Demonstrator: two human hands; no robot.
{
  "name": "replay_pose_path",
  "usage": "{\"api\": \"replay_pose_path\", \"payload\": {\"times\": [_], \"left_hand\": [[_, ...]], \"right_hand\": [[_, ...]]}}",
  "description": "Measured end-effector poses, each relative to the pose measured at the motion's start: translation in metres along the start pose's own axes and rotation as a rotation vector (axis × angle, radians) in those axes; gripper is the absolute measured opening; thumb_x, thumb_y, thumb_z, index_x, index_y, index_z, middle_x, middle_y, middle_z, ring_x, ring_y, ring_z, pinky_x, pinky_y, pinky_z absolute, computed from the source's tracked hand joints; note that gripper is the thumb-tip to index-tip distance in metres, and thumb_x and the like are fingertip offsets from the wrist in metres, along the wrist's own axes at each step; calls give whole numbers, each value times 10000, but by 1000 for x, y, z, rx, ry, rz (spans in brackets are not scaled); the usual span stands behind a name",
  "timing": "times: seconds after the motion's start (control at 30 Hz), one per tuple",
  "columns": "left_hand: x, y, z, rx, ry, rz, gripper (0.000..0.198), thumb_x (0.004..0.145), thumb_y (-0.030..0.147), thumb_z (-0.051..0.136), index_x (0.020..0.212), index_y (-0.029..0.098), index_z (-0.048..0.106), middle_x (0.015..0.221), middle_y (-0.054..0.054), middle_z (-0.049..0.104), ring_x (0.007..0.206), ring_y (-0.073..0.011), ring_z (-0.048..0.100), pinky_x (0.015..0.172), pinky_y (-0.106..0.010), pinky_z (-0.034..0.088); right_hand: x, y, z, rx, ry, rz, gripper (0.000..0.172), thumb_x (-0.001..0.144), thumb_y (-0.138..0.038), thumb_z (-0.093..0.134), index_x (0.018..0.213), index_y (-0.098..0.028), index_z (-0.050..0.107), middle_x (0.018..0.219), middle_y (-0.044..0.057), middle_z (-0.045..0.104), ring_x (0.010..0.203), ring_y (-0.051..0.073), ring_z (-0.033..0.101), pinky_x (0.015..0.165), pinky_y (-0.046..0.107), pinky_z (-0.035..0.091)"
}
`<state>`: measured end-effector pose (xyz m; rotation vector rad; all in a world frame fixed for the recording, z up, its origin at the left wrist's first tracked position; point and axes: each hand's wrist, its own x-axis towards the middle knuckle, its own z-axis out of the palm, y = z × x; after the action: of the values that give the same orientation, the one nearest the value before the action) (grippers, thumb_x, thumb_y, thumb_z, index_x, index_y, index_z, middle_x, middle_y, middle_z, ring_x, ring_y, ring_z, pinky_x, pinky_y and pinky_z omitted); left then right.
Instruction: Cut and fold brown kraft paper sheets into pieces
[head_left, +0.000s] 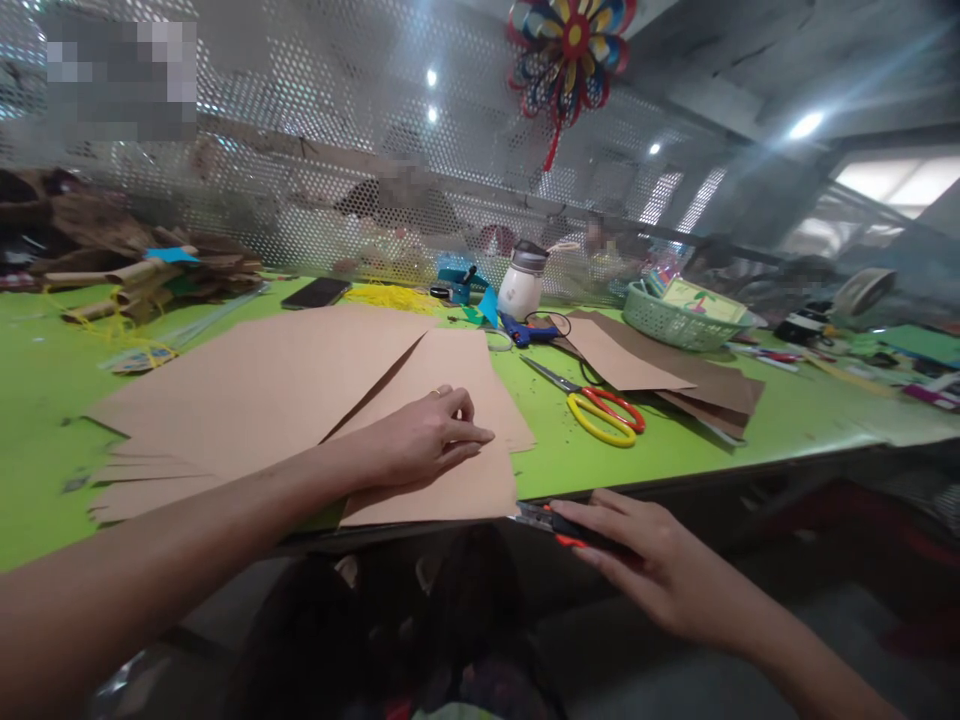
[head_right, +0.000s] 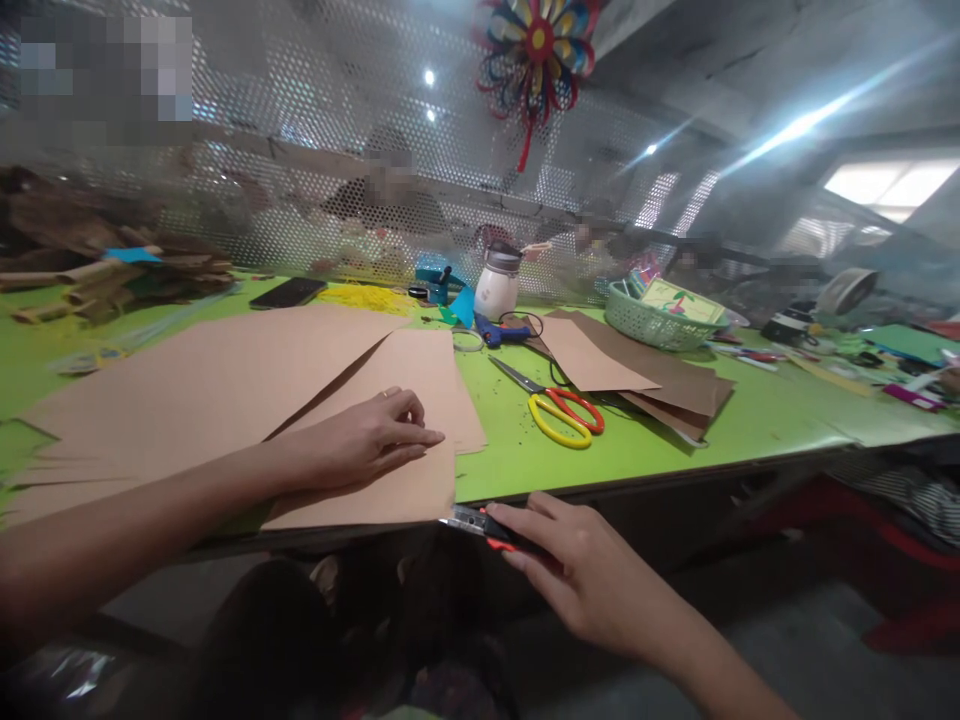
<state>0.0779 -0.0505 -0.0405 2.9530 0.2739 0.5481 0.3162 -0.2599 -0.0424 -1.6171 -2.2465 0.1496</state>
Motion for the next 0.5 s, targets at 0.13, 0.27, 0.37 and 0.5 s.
{"api": "replay_pose_path", "payload": {"times": [0.13, 0.27, 0.37, 0.5], "left_hand": [[1, 0, 0, -19, 9, 0, 342, 980, 353, 423, 1141, 228, 698, 974, -109, 550, 890, -213, 517, 814, -352, 430], [1, -1, 2, -9, 16, 3, 341, 979, 356, 424, 1139, 236, 700, 972, -104, 553, 884, -207, 517, 817, -351, 434], [1, -1, 2, 13, 12, 6, 332, 978, 341, 429, 1150, 237, 694, 972, -103, 550, 883, -204, 516, 816, -349, 433], [0, 0, 2, 12, 18, 8, 325, 979, 332, 433, 1141, 231, 695, 970, -102, 553, 887, -202, 521, 818, -341, 429]], "right_hand": [[-12, 5, 2, 1, -9, -5, 428, 920, -257, 536, 1343, -319, 543, 1170, 76, 682, 1027, 212, 677, 828, 286, 572], [-23, 5, 1, -17, -16, 14, 446, 927, -267, 533, 1367, -334, 508, 1188, 55, 680, 1044, 210, 674, 842, 286, 571], [-19, 0, 4, -19, -5, 11, 430, 931, -268, 523, 1359, -314, 518, 1192, 67, 677, 1041, 217, 674, 845, 300, 571], [-5, -10, 10, 10, 9, -9, 422, 923, -260, 531, 1343, -296, 542, 1179, 82, 679, 1025, 221, 679, 853, 309, 569]]}}
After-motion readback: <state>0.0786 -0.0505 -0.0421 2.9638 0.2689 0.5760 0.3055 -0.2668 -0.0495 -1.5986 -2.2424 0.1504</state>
